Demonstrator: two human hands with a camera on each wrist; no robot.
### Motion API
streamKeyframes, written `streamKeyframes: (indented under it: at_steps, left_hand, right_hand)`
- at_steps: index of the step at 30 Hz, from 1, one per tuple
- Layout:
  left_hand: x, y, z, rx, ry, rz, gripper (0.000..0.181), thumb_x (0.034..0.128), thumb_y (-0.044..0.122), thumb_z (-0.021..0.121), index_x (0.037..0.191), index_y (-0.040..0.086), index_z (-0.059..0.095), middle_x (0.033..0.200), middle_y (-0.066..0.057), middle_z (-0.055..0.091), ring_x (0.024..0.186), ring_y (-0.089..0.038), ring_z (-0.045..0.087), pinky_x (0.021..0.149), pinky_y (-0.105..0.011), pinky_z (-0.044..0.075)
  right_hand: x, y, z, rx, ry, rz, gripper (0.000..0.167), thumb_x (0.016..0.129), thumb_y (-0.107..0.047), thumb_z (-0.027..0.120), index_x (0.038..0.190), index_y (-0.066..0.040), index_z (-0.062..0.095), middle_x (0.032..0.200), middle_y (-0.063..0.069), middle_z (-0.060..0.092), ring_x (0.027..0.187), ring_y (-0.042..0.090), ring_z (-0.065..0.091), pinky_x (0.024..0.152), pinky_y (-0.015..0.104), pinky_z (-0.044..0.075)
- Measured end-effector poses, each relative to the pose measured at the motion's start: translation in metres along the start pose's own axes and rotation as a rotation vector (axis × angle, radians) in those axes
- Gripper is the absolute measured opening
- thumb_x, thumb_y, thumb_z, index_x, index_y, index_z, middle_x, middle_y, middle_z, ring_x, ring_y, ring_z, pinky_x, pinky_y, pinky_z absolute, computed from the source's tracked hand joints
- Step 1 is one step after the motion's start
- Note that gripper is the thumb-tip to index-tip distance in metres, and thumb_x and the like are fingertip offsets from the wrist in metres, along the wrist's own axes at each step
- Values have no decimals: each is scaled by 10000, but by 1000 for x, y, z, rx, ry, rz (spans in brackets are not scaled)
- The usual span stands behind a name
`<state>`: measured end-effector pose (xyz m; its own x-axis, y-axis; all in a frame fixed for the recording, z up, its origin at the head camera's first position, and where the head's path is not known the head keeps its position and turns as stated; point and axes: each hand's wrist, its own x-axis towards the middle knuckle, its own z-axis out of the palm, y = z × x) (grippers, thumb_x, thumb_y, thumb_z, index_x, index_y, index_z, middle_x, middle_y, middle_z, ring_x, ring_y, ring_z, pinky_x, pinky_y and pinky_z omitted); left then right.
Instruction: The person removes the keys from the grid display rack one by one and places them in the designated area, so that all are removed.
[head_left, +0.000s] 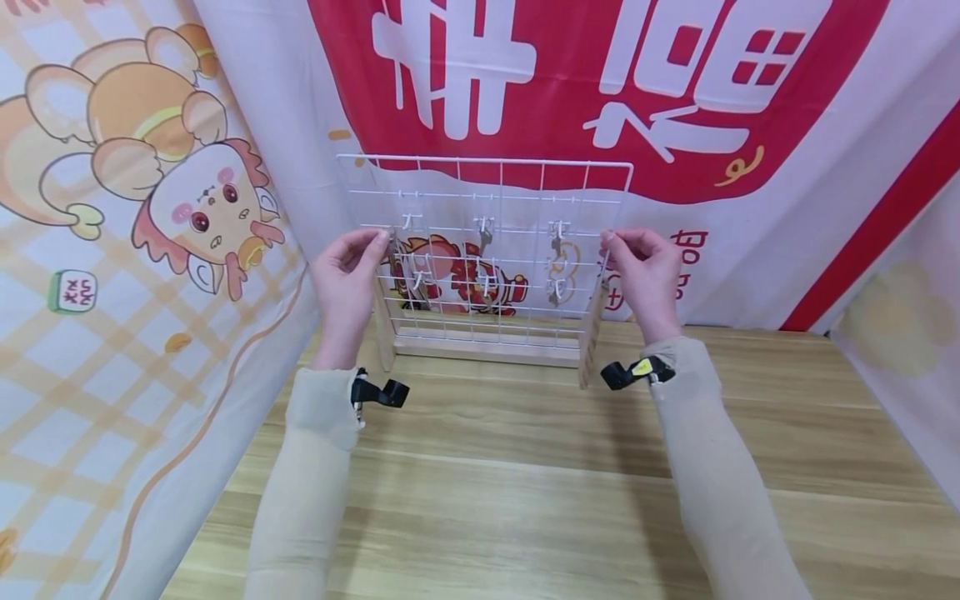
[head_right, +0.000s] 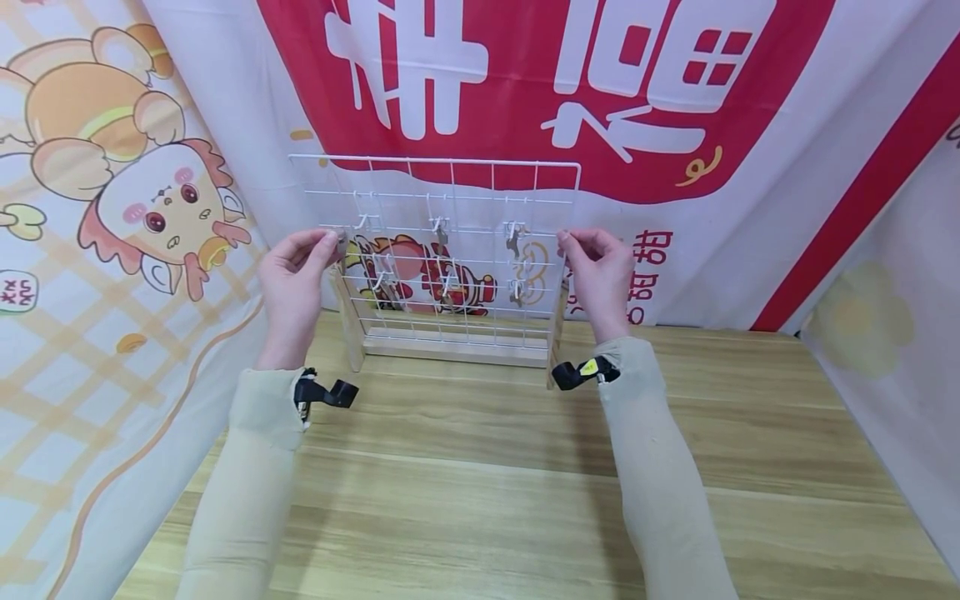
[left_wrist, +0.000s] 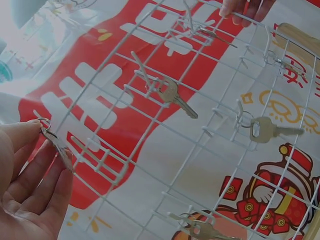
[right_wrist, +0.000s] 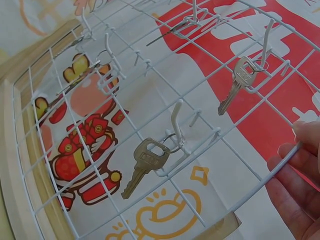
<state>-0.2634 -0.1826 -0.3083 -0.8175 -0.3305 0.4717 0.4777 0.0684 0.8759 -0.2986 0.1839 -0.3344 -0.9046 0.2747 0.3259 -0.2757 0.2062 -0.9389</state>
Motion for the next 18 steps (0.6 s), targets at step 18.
streamKeyframes:
  at_steps: [18]
  left_hand:
    - [-40, -2, -21, 58, -116, -30, 164, 928, 197, 777, 1035, 74, 754, 1057, -79, 750, 950, -244, 699, 901, -279, 550]
  right_hand:
    - [0, 1, -1, 5, -5, -1, 394, 890, -469, 748, 1157, -180, 757, 1132, 60, 715, 1023, 225, 676, 890, 246, 556]
